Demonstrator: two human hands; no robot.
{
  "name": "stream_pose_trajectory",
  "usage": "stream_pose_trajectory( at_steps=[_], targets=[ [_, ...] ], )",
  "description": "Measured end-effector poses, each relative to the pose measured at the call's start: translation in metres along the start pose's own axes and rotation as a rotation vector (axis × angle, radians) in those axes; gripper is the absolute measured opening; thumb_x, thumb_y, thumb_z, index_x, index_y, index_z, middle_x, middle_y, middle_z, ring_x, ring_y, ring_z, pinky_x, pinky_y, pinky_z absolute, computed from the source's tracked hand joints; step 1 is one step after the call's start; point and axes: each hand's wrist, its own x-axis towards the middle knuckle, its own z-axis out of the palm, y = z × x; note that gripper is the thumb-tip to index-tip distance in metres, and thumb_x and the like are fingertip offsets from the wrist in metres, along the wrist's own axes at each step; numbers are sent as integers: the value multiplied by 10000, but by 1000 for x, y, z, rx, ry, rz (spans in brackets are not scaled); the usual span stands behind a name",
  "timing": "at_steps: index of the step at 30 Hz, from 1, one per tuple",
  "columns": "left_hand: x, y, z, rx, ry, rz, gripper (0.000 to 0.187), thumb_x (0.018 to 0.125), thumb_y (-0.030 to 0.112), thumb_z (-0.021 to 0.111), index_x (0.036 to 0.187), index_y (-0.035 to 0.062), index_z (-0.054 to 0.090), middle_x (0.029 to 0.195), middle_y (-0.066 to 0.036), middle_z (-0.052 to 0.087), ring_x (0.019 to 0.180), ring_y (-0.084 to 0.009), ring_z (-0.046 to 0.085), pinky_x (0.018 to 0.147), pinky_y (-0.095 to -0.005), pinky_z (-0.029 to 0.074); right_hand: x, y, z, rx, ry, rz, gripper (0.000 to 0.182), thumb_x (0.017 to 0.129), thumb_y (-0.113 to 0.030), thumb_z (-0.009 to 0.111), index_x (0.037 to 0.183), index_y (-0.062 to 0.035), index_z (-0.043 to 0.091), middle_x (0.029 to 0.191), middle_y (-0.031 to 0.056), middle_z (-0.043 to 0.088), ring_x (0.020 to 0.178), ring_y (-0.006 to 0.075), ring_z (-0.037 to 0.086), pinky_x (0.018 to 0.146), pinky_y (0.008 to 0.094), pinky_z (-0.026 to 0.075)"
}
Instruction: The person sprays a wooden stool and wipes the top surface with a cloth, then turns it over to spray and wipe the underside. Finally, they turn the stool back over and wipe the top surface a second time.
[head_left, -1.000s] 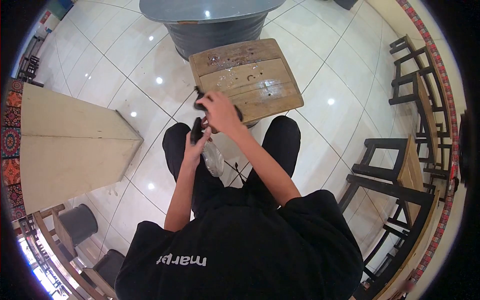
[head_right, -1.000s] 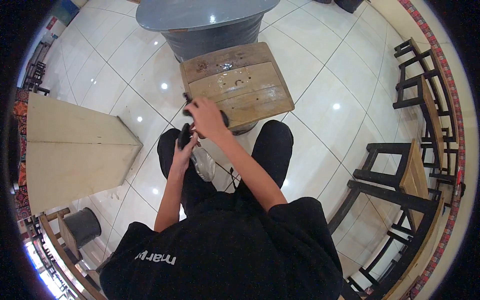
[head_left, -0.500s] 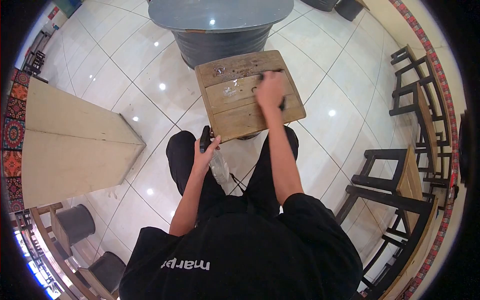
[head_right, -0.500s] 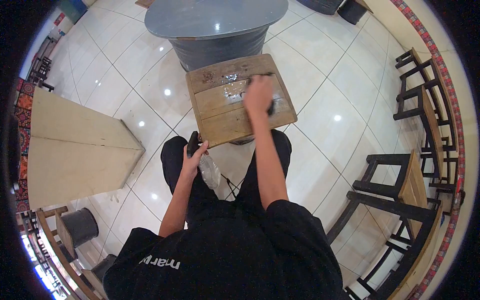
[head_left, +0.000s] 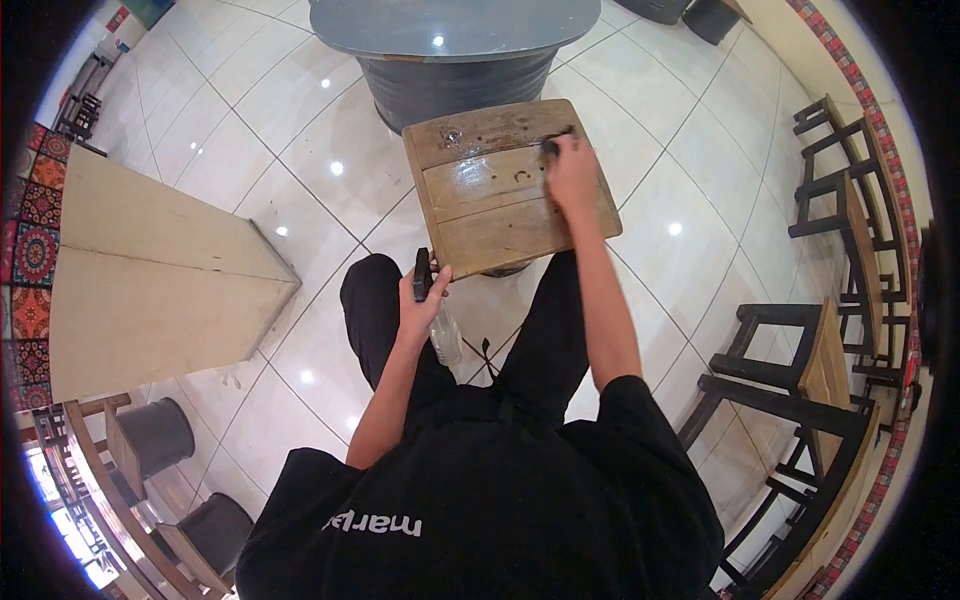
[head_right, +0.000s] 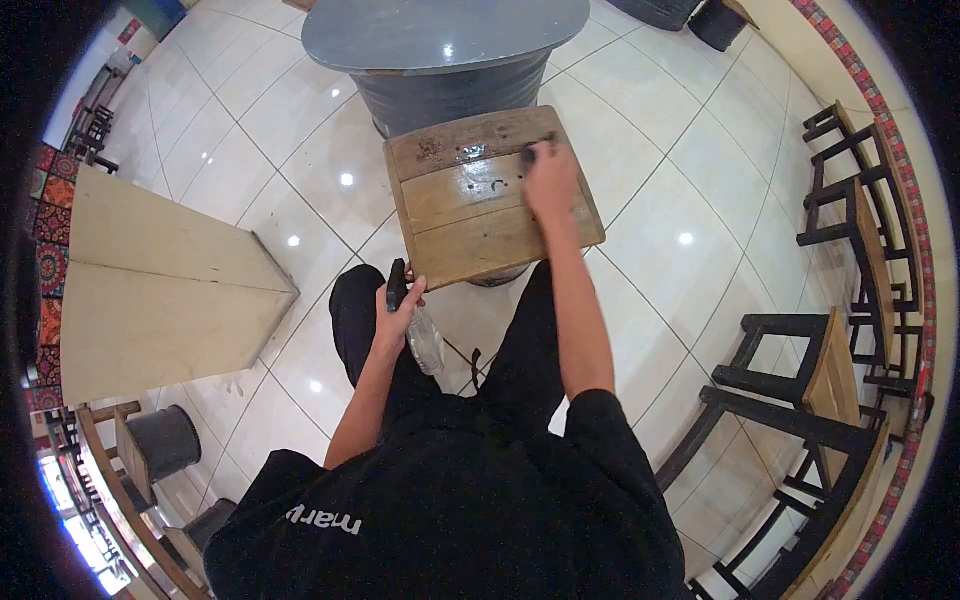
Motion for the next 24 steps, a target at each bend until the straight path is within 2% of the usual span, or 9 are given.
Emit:
stream_pose_trajectory(
  at_steps=[4,8,9,10,12,13,16,20,24],
  targets=[
    [-1,0,1,24,-9,7,525,864,256,751,1253,-55,586,857,-42,629,679,-104,567,618,-262,478,21,33,0,-228,18,114,249,820,-93,630,1055,-40,565,1078,181,553,988,364,554,860,469,458],
    [0,-1,-1,22,2,21,521,864,258,752,1239,-66,590,805,-33,625,676,-102,575,594,-261,473,22,-30,20,-186,30,119,226,856,-135,581,1046,-12,573,1064,197,550,1026,367,550,867,466,458],
    [-1,-2,-5,50,-19,-10,522,863,256,754,1238,-68,590,803,-34,625,671,-102,576,592,-261,474,18,-55,31,-74,-45,69,229,835,-147,606,1032,-32,601,1075,193,558,1033,370,554,868,475,457],
    [-1,-4,-8,54,-19,-12,522,863,256,754,1238,-68,590,803,-34,625,671,-102,576,592,-261,474,5,-112,35,49,-79,-131,219,815,-173,631,1009,-70,630,1056,173,560,1032,359,556,865,476,457],
    [4,-9,-8,83,-36,-15,534,856,258,761,1242,-71,590,835,-52,632,656,-104,576,594,-264,481,-5,-158,52,215,-173,-362,227,793,-192,654,999,-95,646,1036,150,566,1012,334,559,859,462,454],
    [4,-9,-7,81,-36,-17,534,856,258,761,1242,-71,590,835,-52,632,656,-104,576,594,-264,481,-9,-171,59,277,-222,-498,233,792,-186,654,1006,-93,643,1032,146,568,1002,326,562,856,457,454],
    [3,-8,-5,43,-9,6,545,854,260,766,1248,-72,588,876,-63,635,659,-106,578,601,-262,487,-10,-176,72,197,-122,-612,233,797,-163,647,1019,-93,639,1042,141,575,993,323,565,854,462,453],
    [0,-4,-7,65,3,-5,549,858,250,763,1266,-68,578,915,-59,636,692,-103,581,606,-258,488,29,-128,71,158,-63,-314,213,851,-153,626,1047,-70,625,1039,168,577,1016,357,561,848,475,456],
    [4,-8,-7,12,-42,5,546,862,237,760,1278,-63,571,925,-55,634,714,-102,583,613,-258,489,75,-38,64,-55,28,73,244,882,-153,604,1110,-68,584,1048,198,568,1029,382,555,858,491,450]
  ],
)
